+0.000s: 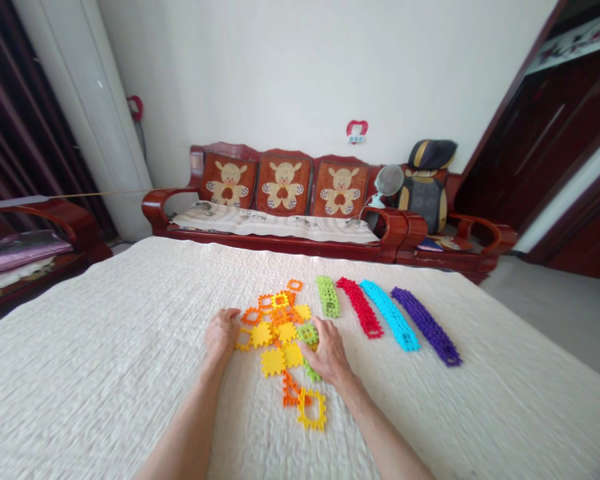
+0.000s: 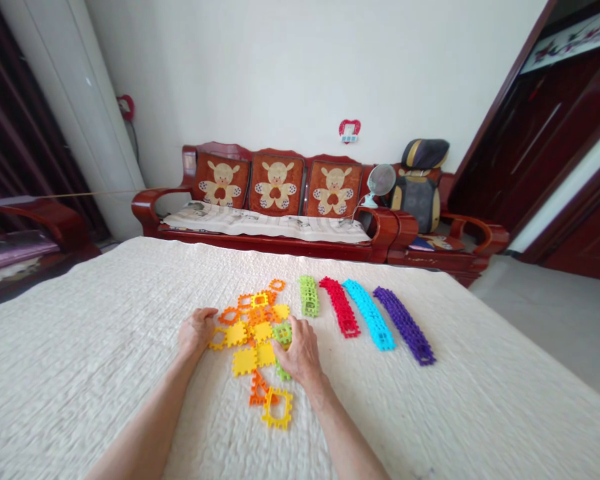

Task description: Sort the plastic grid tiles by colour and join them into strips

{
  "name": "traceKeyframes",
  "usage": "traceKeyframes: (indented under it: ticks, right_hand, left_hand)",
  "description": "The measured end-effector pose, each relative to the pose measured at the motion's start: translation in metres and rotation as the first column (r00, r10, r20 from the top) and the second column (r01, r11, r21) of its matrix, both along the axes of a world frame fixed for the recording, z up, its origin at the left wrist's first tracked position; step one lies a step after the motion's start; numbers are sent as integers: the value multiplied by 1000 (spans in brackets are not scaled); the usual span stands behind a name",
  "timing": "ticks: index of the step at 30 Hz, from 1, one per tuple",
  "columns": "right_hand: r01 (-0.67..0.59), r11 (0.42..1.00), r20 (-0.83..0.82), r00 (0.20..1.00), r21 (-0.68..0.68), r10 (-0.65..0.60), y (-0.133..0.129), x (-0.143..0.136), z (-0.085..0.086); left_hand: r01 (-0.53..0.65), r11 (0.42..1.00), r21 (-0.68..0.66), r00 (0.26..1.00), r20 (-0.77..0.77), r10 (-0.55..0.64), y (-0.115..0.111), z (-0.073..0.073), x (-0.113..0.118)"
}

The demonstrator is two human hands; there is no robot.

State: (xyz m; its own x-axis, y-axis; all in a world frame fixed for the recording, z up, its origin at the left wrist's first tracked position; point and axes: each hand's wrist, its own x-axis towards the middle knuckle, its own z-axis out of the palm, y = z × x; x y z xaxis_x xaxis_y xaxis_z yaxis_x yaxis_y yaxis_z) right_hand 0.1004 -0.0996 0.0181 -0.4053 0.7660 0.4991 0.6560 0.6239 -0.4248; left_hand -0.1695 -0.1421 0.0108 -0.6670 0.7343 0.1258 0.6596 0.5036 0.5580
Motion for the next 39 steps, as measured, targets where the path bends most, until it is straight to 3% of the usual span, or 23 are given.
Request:
traceKeyframes:
  ticks: [4, 11, 17, 24, 31, 39]
  right_hand:
    - [-26, 1000, -2, 1000, 5, 26, 1, 1, -2]
    - [-64, 998, -198, 978, -12, 60, 20, 22, -8]
    - [-39, 999, -156, 987, 1, 39, 29, 42, -1]
    - [0, 1000, 66, 998, -27, 2, 6, 17, 4]
    - [-45, 997, -72, 997, -57, 41, 23, 34, 1]
    - [-22, 999, 33, 999, -38, 23, 38, 56, -4]
  left_hand:
    - [-2, 1000, 8, 1000, 3, 2, 0, 0, 1]
    - [18, 1000, 16, 1000, -7, -18, 2, -5, -2]
    - [15, 1000, 8, 1000, -10, -15, 1, -4, -2]
    - [14, 1000, 15, 1000, -25, -14, 0, -3, -2]
    - [7, 1000, 11, 1000, -9, -6, 0, 0, 0]
    - [4, 1000, 10, 1000, 4, -4, 0, 0, 0]
